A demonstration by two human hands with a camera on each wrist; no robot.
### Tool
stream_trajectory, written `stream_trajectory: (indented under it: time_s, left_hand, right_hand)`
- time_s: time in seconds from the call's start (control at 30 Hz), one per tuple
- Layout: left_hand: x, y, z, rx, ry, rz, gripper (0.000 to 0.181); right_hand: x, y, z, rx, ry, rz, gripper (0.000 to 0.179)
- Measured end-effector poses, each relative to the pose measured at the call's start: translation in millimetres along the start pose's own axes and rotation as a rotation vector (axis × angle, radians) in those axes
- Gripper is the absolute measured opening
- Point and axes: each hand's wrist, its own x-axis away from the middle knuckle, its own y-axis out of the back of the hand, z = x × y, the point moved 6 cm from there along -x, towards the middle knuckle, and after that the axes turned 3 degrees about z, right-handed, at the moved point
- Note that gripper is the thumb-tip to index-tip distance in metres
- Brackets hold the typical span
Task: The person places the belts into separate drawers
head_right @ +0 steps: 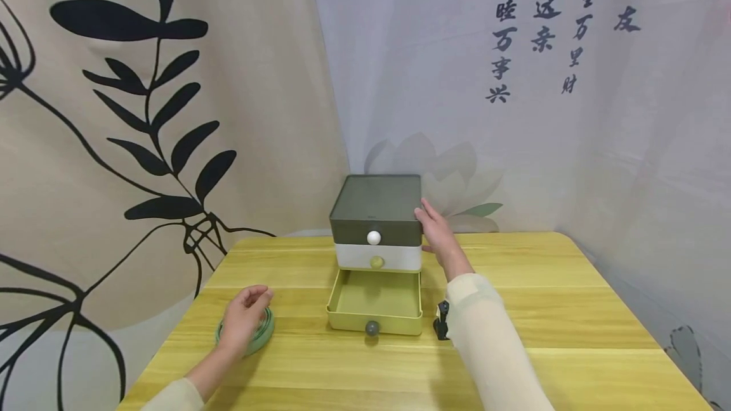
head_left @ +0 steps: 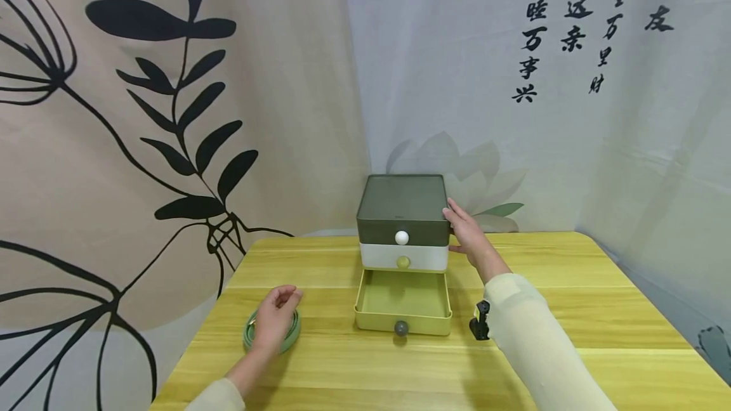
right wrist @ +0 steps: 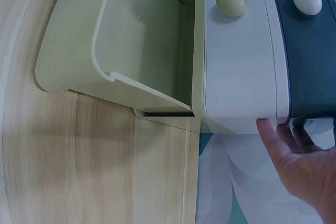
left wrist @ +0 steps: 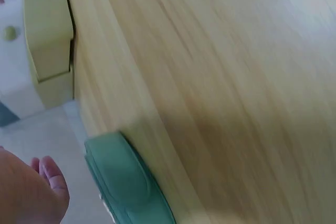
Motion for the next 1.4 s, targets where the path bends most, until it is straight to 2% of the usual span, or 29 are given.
stream_trajectory:
  time_s: [0.27, 0.37, 0.57, 0.83, 1.0, 1.17, 1.4]
  left_hand:
    - [-7.7, 27.3, 7.4, -0.062, 0.013, -0.030, 0.040]
    - [-6.7, 37.3, 9.7, -0.084, 0.027, -0.018, 0.045]
    - [-4.5, 60.1, 18.1, -0.194, 0.040, -0.008, 0.053]
    - [-0.7, 86.4, 32.8, -0.279, 0.076, -0.004, 0.057]
    - [0.1, 92.1, 46.0, -0.308, 0.104, 0.072, 0.061]
    - [0.1, 91.2, 59.4, -0.316, 0.135, 0.157, 0.066]
    - [3.6, 85.8, 72.4, -0.272, 0.179, 0.204, 0.059]
  right_hand:
    - [-0.3, 0.8, 0.0, 0.002, 0.002, 0.005, 0.060]
    - [-0.6, 0.9, -0.1, 0.003, 0.000, 0.005, 0.061]
    - [-0.8, 0.4, 0.2, -0.008, -0.006, 0.008, 0.060]
    - [13.9, -3.3, 14.8, -0.017, -0.022, 0.030, 0.060]
    - [1.3, 1.5, 1.5, 0.001, -0.007, 0.006, 0.060]
    - [-1.2, 1.8, -0.8, 0.001, -0.003, -0.004, 0.061]
    - [-0.8, 1.3, -0.6, -0.001, -0.002, -0.001, 0.061]
